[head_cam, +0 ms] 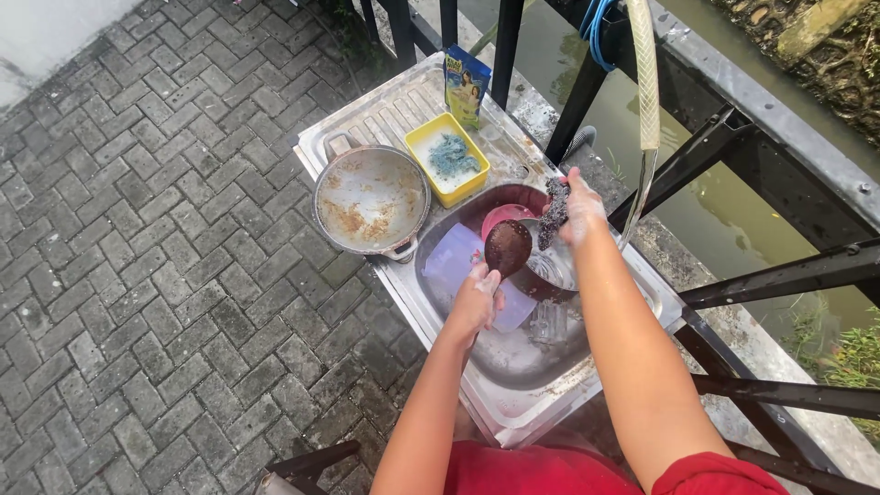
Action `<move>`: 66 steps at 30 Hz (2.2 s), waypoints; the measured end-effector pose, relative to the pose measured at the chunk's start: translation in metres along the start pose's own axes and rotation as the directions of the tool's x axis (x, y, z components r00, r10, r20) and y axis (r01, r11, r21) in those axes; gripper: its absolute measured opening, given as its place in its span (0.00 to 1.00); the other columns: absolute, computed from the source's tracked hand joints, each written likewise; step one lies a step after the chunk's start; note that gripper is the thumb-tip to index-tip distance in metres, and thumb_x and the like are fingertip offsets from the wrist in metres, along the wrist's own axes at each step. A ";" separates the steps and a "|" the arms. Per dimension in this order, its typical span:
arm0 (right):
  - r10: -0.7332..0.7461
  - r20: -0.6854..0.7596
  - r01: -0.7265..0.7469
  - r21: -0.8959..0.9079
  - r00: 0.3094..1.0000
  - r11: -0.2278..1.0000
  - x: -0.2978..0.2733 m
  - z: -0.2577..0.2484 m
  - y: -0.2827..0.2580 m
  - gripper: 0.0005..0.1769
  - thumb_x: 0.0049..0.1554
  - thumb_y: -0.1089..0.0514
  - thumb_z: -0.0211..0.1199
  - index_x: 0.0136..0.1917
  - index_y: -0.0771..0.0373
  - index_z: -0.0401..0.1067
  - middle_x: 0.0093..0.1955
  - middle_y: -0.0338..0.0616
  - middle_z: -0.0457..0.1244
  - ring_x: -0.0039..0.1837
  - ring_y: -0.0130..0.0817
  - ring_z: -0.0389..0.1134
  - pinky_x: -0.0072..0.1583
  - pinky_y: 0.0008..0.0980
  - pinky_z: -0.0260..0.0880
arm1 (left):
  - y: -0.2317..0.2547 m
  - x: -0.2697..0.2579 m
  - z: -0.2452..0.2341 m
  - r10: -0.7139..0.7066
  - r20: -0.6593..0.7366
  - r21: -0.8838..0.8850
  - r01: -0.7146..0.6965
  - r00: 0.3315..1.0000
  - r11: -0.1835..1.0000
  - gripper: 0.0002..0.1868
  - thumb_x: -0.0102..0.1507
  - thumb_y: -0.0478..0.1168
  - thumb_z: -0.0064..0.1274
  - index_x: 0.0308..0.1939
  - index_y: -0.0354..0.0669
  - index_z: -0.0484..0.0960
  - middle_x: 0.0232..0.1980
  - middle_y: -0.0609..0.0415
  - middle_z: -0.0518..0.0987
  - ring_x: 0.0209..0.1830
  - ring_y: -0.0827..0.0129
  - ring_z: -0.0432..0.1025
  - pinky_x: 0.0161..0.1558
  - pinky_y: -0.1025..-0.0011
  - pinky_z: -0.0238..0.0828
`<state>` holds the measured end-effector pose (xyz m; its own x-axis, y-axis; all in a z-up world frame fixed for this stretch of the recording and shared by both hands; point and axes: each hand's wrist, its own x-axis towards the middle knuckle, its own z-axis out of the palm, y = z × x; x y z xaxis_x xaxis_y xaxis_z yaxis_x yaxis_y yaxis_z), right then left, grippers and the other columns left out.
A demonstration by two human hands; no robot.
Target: Washing and rinsing various pots and bowls in an outdoor sink using a sponge and soap
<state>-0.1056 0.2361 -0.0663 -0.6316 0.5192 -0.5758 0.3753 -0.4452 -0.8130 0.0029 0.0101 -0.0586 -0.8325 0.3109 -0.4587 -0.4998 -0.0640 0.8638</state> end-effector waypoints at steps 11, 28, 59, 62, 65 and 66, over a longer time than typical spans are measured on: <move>-0.903 0.221 0.897 -0.340 0.368 0.282 -0.087 0.024 0.066 0.08 0.59 0.52 0.71 0.46 0.53 0.74 0.50 0.42 0.65 0.63 0.42 0.66 0.68 0.39 0.64 | -0.018 0.038 0.034 0.191 -0.136 0.398 -0.123 0.972 0.909 0.09 0.61 0.40 0.38 0.32 0.44 0.75 0.34 0.47 0.81 0.37 0.55 0.74 0.41 0.60 0.64; -0.798 0.532 0.947 -0.289 0.283 0.143 -0.097 0.005 0.063 0.21 0.43 0.55 0.72 0.23 0.48 0.59 0.23 0.34 0.59 0.33 0.40 0.65 0.42 0.28 0.67 | -0.055 0.029 0.028 0.129 -0.176 0.713 0.036 0.976 0.700 0.13 0.63 0.42 0.40 0.39 0.36 0.75 0.37 0.38 0.79 0.44 0.46 0.79 0.40 0.56 0.80; -0.645 0.147 0.646 -0.370 0.750 0.667 -0.094 0.023 0.004 0.15 0.50 0.48 0.72 0.37 0.52 0.66 0.44 0.33 0.72 0.56 0.35 0.73 0.63 0.37 0.68 | 0.036 0.010 0.038 0.136 -0.120 0.685 -0.017 0.983 0.728 0.23 0.71 0.51 0.36 0.47 0.40 0.84 0.42 0.37 0.83 0.55 0.46 0.77 0.56 0.52 0.73; -0.909 0.330 0.966 -0.134 0.254 0.221 -0.133 0.018 0.008 0.10 0.55 0.62 0.71 0.41 0.58 0.69 0.49 0.42 0.74 0.61 0.40 0.73 0.65 0.38 0.69 | 0.000 0.046 0.034 0.191 -0.015 0.752 -0.115 0.982 0.649 0.16 0.69 0.40 0.24 0.43 0.44 0.72 0.42 0.34 0.80 0.45 0.32 0.72 0.45 0.43 0.61; -0.911 0.410 0.999 -0.018 0.038 0.033 -0.094 0.016 0.020 0.06 0.56 0.62 0.73 0.42 0.56 0.76 0.47 0.39 0.74 0.55 0.36 0.76 0.76 0.38 0.52 | 0.010 0.027 0.038 0.118 -0.128 0.614 -0.015 0.985 0.789 0.20 0.70 0.46 0.27 0.41 0.44 0.78 0.39 0.37 0.81 0.43 0.36 0.73 0.43 0.48 0.60; -0.860 0.380 0.940 -0.104 0.340 0.326 -0.074 0.014 0.023 0.04 0.56 0.57 0.73 0.42 0.55 0.78 0.47 0.39 0.73 0.54 0.34 0.74 0.72 0.39 0.58 | 0.019 0.012 0.042 0.081 -0.216 0.500 0.039 0.973 0.865 0.25 0.71 0.52 0.32 0.42 0.40 0.83 0.39 0.36 0.83 0.47 0.42 0.76 0.46 0.53 0.67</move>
<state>-0.0596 0.1776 -0.0413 -0.7955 0.2826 0.5361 -0.4005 0.4188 -0.8150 -0.0064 0.0521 -0.0391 -0.9022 0.0922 -0.4214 -0.3454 0.4309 0.8337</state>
